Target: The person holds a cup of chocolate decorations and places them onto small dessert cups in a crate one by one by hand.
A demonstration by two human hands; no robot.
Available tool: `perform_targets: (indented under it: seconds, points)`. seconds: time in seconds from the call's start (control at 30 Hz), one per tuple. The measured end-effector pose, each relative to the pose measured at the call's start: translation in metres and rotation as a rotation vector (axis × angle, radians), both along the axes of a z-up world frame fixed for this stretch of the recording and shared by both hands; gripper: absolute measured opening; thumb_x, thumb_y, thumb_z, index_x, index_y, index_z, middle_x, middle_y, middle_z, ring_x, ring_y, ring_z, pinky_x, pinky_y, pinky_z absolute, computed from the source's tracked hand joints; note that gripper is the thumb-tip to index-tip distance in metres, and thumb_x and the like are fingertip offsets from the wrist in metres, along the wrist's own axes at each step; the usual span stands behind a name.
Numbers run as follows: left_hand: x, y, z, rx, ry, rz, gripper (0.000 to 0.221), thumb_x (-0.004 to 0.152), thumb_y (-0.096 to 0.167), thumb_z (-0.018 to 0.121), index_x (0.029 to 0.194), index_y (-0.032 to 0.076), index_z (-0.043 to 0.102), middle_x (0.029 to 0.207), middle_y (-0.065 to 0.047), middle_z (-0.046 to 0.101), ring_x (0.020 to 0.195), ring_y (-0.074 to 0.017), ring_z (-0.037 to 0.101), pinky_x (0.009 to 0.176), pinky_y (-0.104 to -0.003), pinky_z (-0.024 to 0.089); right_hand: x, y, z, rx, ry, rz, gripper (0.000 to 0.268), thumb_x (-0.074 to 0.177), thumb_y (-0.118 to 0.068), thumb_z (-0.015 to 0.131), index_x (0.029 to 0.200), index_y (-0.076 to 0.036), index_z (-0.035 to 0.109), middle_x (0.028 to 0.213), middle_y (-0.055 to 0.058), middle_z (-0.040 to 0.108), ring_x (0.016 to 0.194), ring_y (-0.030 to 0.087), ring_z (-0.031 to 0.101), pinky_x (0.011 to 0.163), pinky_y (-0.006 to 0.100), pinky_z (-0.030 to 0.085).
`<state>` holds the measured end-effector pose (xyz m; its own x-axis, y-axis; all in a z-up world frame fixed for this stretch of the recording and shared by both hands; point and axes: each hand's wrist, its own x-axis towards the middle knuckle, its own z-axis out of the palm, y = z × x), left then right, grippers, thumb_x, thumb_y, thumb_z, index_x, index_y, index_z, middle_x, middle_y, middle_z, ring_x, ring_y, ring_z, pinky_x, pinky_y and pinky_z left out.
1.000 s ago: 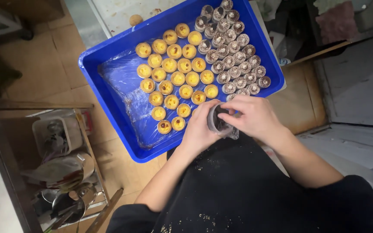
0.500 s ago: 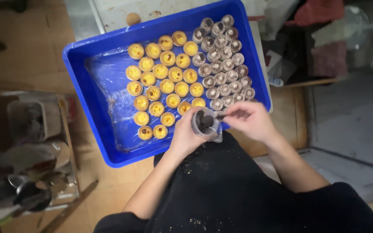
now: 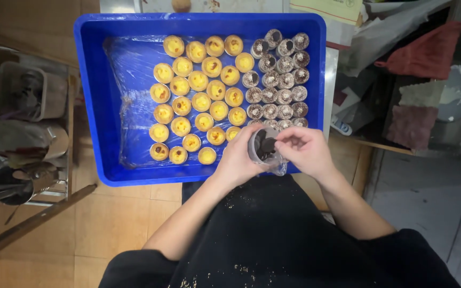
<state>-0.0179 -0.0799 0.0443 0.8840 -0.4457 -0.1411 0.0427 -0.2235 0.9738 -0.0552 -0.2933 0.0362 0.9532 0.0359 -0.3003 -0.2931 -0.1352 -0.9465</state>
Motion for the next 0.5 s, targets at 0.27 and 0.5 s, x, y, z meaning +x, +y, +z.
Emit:
perform_targets:
  seconds: [0.27, 0.5]
  points:
    - [0.016, 0.026, -0.002, 0.020, -0.006, -0.033, 0.083, 0.061, 0.025, 0.095, 0.132, 0.007, 0.057, 0.123, -0.013, 0.070, 0.116, -0.0286, 0.069, 0.099, -0.038, 0.055, 0.021, 0.039, 0.036, -0.332, -0.137, 0.101, 0.011, 0.081, -0.004, 0.078, 0.092, -0.003, 0.074, 0.079, -0.002, 0.068, 0.063, 0.001, 0.058, 0.055, 0.018, 0.046]
    - [0.027, 0.047, -0.001, -0.002, 0.008, -0.107, 0.086, 0.059, 0.027, 0.097, 0.132, 0.007, 0.056, 0.123, -0.013, 0.069, 0.116, -0.0272, 0.069, 0.098, -0.037, 0.055, 0.017, 0.058, 0.028, -0.259, 0.027, -0.035, 0.009, 0.089, -0.009, 0.077, 0.092, -0.002, 0.073, 0.072, -0.002, 0.068, 0.062, 0.001, 0.059, 0.055, 0.018, 0.045]
